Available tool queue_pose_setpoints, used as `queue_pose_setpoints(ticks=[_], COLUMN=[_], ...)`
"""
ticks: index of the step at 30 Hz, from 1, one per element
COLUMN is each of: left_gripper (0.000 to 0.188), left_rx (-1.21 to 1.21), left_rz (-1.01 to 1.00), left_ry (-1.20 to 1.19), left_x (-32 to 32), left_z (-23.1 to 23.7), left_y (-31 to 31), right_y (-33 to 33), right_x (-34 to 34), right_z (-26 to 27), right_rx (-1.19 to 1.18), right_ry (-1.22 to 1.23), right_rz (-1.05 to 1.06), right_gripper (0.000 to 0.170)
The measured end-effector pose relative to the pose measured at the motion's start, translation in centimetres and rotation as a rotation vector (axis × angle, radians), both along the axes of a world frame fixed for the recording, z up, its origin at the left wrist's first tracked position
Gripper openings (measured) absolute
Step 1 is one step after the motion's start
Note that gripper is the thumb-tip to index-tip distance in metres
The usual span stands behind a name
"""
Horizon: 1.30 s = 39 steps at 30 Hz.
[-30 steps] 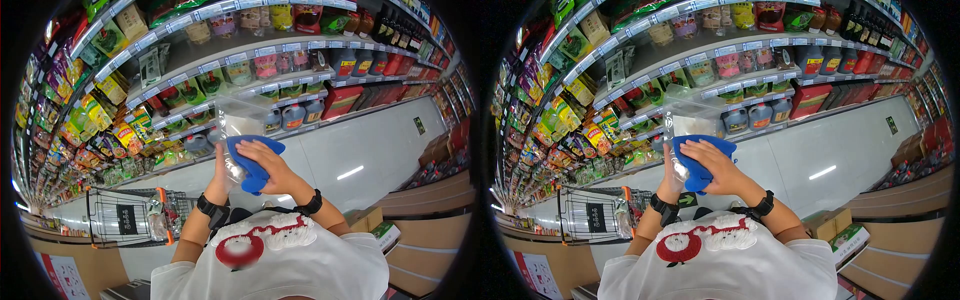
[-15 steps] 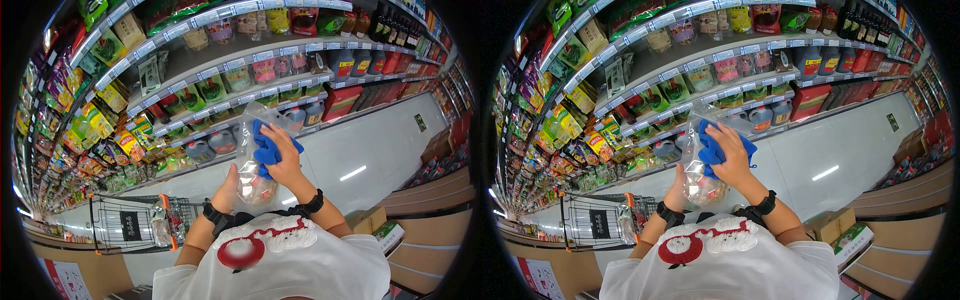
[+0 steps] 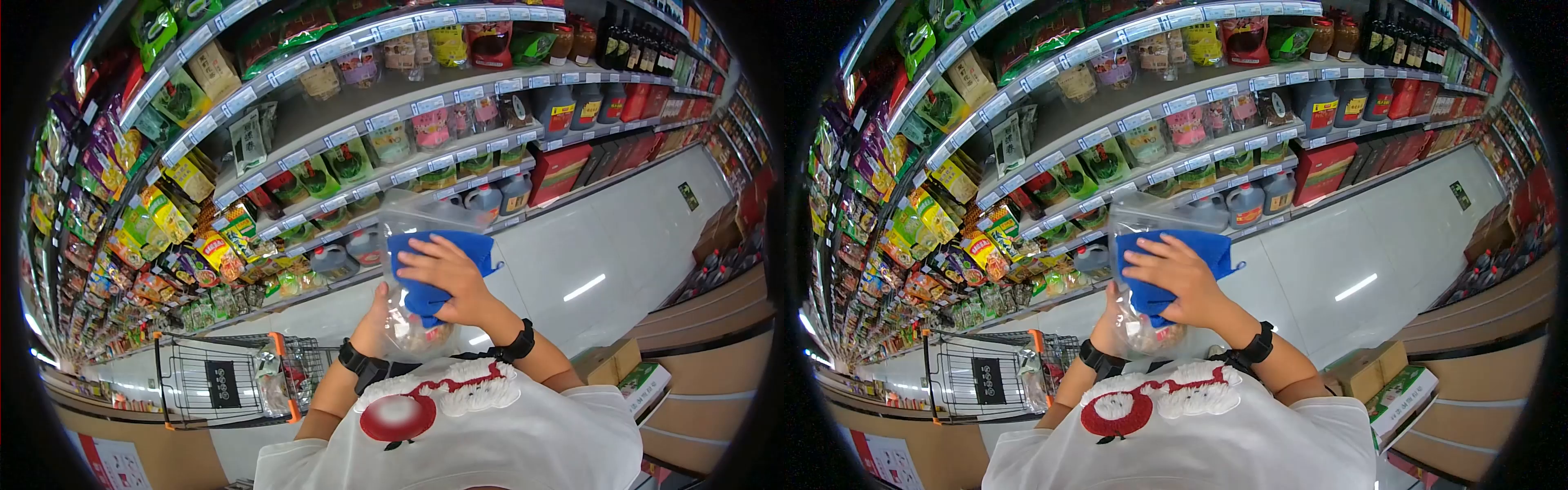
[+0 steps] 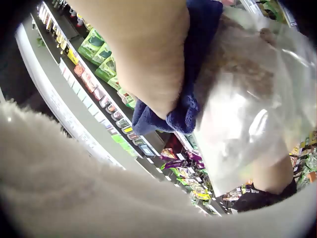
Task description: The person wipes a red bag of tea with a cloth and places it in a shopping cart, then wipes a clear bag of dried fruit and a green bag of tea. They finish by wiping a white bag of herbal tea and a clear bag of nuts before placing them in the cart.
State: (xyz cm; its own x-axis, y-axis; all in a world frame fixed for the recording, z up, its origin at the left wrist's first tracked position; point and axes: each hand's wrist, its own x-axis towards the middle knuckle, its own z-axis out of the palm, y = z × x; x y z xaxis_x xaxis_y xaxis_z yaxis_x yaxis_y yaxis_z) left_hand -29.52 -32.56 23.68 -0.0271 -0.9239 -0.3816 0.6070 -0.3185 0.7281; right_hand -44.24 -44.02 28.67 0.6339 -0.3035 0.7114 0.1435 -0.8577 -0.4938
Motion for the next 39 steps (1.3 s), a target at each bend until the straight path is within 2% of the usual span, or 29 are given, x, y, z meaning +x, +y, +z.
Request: queue_pose_setpoints(ticks=[4, 7, 8, 12, 15, 18, 21, 25, 29, 31, 34, 37, 39], left_gripper=[0.081, 0.081, 0.08, 0.076, 0.069, 0.073, 0.082, 0.091, 0.095, 0.086, 0.065, 0.064, 0.064], left_rx=[0.043, 0.11, 0.059, 0.076, 0.096, 0.067, -0.053, -0.018, -0.001, 0.012, 0.008, 0.19, 0.211], left_rz=[-0.031, -0.038, -0.066, -0.106, -0.03, -0.033, 0.083, 0.091, 0.138, 0.074, 0.011, -0.004, -0.014], left_ry=[-0.083, -0.073, -0.061, -0.034, -0.012, 0.147, 0.046, 0.3, 0.116, 0.102, 0.021, -0.028, -0.038], left_x=[0.1, -0.9, -0.4, -0.7, -1.3, -0.6, 0.0, 0.7, 0.6, 0.6, -1.8, -2.5, -2.3], left_z=[-0.8, 0.2, -1.3, -0.4, 0.3, -0.4, -2.2, -2.7, -2.8, -3.7, 1.0, 1.1, 0.6], left_y=[0.8, 0.5, 0.4, 0.3, 0.4, 0.2, -0.9, -1.9, -2.3, -1.1, 1.2, 1.5, 1.4], right_y=[-0.3, -0.8, -0.8, -0.5, -0.2, -0.1, 0.2, 0.8, 0.5, 0.1, -0.8, -1.5, -1.8], right_x=[0.3, 0.4, 0.5, 0.5, 0.3, -0.1, -0.2, -0.6, 0.1, 0.1, -0.1, -0.2, -0.4], right_z=[-0.3, -0.9, -1.2, -1.8, -1.8, -1.5, -0.9, -0.2, -1.3, -1.4, -1.8, -2.2, -2.1], right_rx=[0.107, 0.166, 0.161, 0.189, 0.195, 0.098, 0.001, -0.052, 0.012, 0.006, 0.026, 0.03, 0.014], right_ry=[-0.108, -0.1, -0.099, -0.06, -0.022, 0.0, -0.017, -0.016, -0.051, -0.035, -0.044, -0.053, -0.052], right_rz=[-0.266, -0.303, -0.315, -0.293, -0.215, -0.101, 0.047, 0.21, 0.118, -0.015, -0.201, -0.37, -0.442], right_gripper=[0.042, 0.043, 0.044, 0.037, 0.046, 0.045, 0.043, 0.041, 0.042, 0.043, 0.044, 0.045, 0.045])
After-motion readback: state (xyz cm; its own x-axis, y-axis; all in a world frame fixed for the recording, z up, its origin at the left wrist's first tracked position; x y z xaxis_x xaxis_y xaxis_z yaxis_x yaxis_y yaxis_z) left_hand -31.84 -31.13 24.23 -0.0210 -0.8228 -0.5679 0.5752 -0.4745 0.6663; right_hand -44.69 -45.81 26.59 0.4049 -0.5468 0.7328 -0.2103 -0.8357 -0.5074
